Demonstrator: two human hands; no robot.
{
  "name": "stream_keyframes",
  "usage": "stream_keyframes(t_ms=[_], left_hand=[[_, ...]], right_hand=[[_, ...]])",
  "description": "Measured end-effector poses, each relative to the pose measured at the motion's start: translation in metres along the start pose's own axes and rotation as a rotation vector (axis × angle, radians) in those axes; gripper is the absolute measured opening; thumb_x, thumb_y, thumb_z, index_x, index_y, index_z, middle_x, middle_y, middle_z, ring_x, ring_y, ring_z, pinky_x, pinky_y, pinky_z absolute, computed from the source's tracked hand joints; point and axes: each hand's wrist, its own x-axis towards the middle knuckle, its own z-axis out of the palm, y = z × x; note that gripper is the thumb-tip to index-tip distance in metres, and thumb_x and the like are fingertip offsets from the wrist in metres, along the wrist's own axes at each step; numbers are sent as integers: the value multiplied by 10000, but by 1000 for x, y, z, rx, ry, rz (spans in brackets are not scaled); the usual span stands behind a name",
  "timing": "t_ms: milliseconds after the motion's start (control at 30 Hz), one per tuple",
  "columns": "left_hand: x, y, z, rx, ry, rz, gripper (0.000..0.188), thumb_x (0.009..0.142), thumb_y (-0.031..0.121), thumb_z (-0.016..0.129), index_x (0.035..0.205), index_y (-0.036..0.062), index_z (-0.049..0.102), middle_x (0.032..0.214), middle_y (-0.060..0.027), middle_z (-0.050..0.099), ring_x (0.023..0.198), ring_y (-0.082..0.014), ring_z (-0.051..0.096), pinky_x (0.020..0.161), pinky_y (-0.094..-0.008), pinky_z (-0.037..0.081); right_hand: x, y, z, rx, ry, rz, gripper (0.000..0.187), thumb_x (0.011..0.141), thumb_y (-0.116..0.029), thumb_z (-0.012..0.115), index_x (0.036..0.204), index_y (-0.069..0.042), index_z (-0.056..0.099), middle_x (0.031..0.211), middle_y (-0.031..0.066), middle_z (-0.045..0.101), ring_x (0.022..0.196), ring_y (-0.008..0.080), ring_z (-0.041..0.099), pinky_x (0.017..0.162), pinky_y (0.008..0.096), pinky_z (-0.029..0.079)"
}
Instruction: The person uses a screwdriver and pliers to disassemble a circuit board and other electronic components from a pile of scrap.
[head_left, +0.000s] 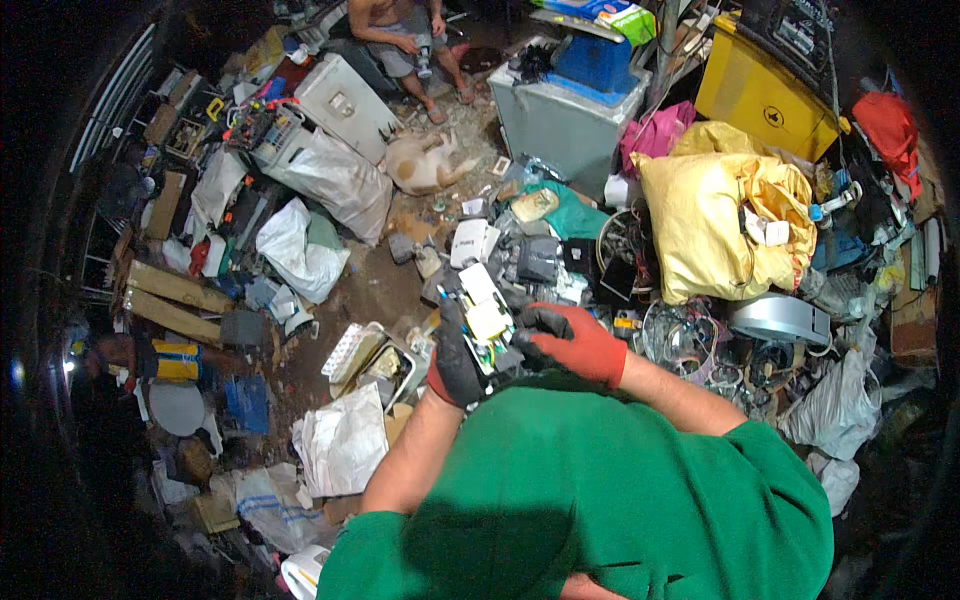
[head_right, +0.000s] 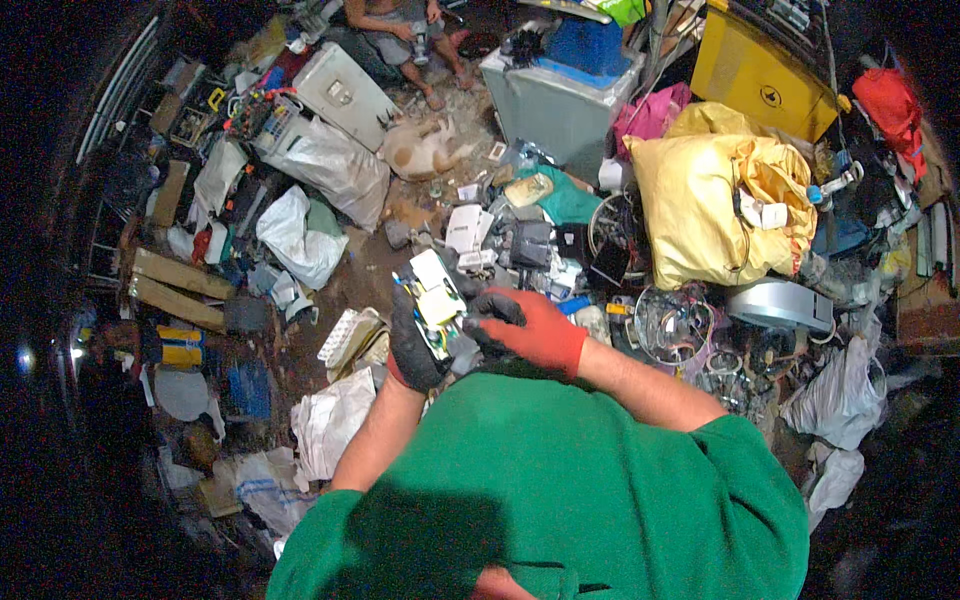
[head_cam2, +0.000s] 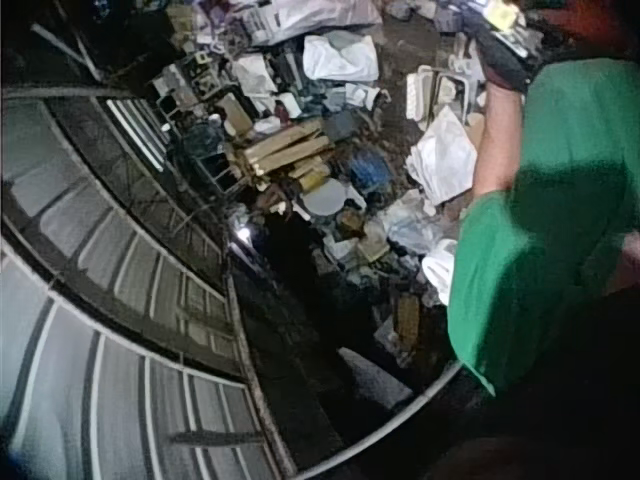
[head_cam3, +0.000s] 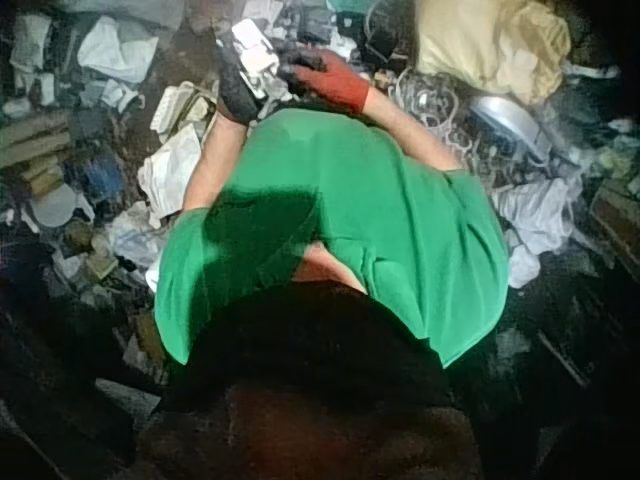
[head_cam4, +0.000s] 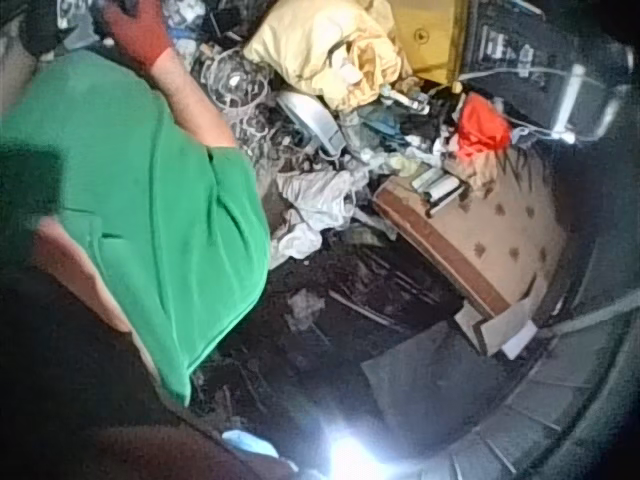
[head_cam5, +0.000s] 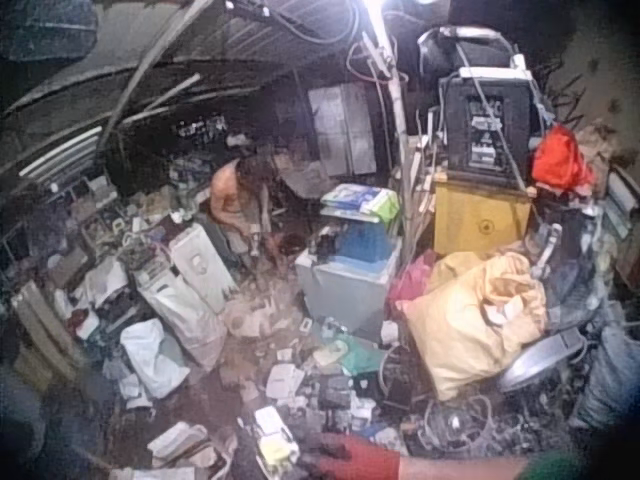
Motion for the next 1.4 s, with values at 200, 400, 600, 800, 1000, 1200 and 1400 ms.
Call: stream_keyframes(t_ms=[200,400,600,800,1000,1200,1400], left_hand=[[8,12,6,-265,-17,50,814,871,719,412,1251,5,503,1150,-201,609,1030,-338,621,867,-462,530],[12,16,-4,-117,12,149,586,963,576,392,1380,168,454,1247,-60,601,1070,-270,610,937,-485,492],[14,17,-14,-204,-38,93,749,910,683,369,1386,108,431,1203,-129,605,1060,-293,610,928,-459,503],[10,6,-18,-64,104,23,718,917,659,388,1364,101,457,1298,-126,562,1165,-291,560,998,-451,459],[-7,1,-28,78,102,-142,604,968,496,429,1422,101,376,1380,-101,500,1197,-271,548,1029,-443,443],[-20,1,-19,310,172,-137,566,981,398,404,1445,81,344,1373,-98,497,1195,-220,537,1012,-402,445],[-20,-2,-14,458,174,-67,522,963,373,403,1362,39,438,1283,-96,549,1125,-181,550,946,-341,450]], right_hand=[[6,-13,-1,305,-105,-23,318,895,-129,586,1194,-22,586,1071,72,651,956,112,586,866,294,482],[8,-17,-1,180,-59,21,359,852,-143,641,1183,-21,575,1084,101,633,973,158,601,880,308,477],[11,-22,-4,-496,179,-514,722,732,-299,772,1317,-21,453,1250,244,509,1096,410,559,923,415,477],[19,-33,-3,-411,67,-385,827,725,-338,767,1378,-11,379,1279,281,444,1137,465,513,938,444,471],[19,-31,-3,-461,-22,-286,935,710,-327,778,1436,-7,284,1404,299,311,1219,467,463,998,458,434],[19,-23,-3,-583,-29,-327,977,658,-323,809,1416,6,289,1402,290,345,1198,463,478,991,457,437],[24,-14,-3,-570,22,-398,929,624,-344,827,1337,19,356,1341,271,415,1141,443,515,968,451,448]])
